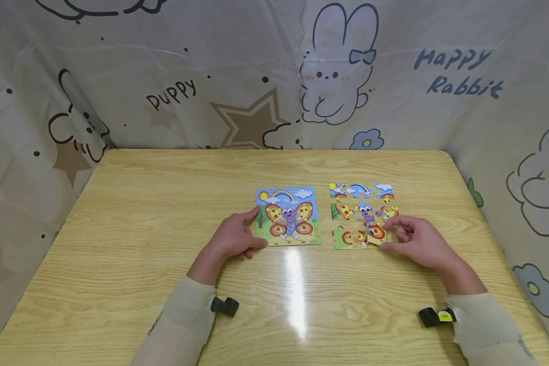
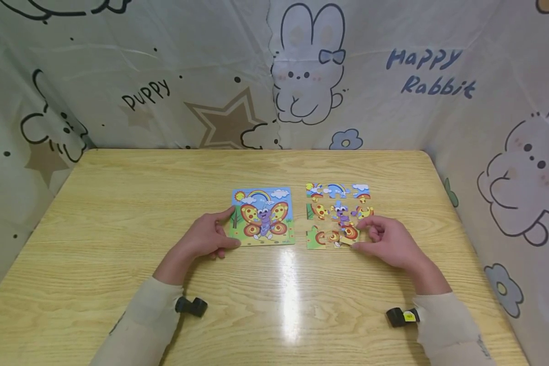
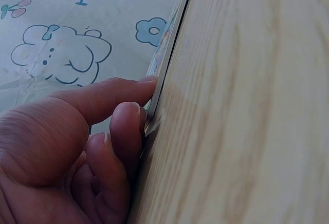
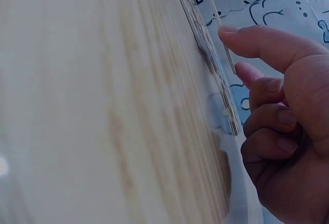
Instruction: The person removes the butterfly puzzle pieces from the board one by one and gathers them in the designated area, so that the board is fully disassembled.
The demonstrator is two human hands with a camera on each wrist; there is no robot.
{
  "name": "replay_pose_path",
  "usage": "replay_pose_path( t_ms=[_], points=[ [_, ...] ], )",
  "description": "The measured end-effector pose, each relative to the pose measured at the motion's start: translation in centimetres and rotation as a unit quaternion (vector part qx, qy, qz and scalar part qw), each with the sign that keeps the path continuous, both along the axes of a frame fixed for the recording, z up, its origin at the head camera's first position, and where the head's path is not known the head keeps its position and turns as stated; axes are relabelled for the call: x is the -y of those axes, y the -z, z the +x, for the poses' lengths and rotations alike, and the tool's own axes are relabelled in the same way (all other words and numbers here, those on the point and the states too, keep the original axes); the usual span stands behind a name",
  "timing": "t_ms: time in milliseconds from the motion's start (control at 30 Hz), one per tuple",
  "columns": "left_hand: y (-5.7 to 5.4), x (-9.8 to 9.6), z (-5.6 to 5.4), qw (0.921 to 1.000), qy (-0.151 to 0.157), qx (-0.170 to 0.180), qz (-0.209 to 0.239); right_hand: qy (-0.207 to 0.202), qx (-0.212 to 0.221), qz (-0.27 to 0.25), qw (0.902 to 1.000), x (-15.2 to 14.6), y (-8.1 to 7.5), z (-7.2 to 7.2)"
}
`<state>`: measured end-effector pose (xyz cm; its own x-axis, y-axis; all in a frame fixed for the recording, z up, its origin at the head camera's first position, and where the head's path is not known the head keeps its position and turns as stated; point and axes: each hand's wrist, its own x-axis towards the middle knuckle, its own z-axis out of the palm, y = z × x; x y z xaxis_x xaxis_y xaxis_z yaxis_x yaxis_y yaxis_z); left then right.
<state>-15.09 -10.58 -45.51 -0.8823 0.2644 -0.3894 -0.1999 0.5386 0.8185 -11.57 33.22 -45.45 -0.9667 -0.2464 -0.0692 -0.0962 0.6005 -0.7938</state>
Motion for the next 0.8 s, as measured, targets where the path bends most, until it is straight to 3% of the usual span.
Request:
replay_pose_path(
  t_ms=[433,800],
  points=[
    [-0.1,-0.1,0.0,1.0000,-0.004,0.004,-0.002,0.032,0.000,0.021,0.9993,-2.1,0.1,0.5],
    [0.0,-0.1,-0.1,1.0000,-0.001,0.002,-0.004,0.031,-0.007,0.051,0.9982,-3.6,0.5,0.5]
  ],
)
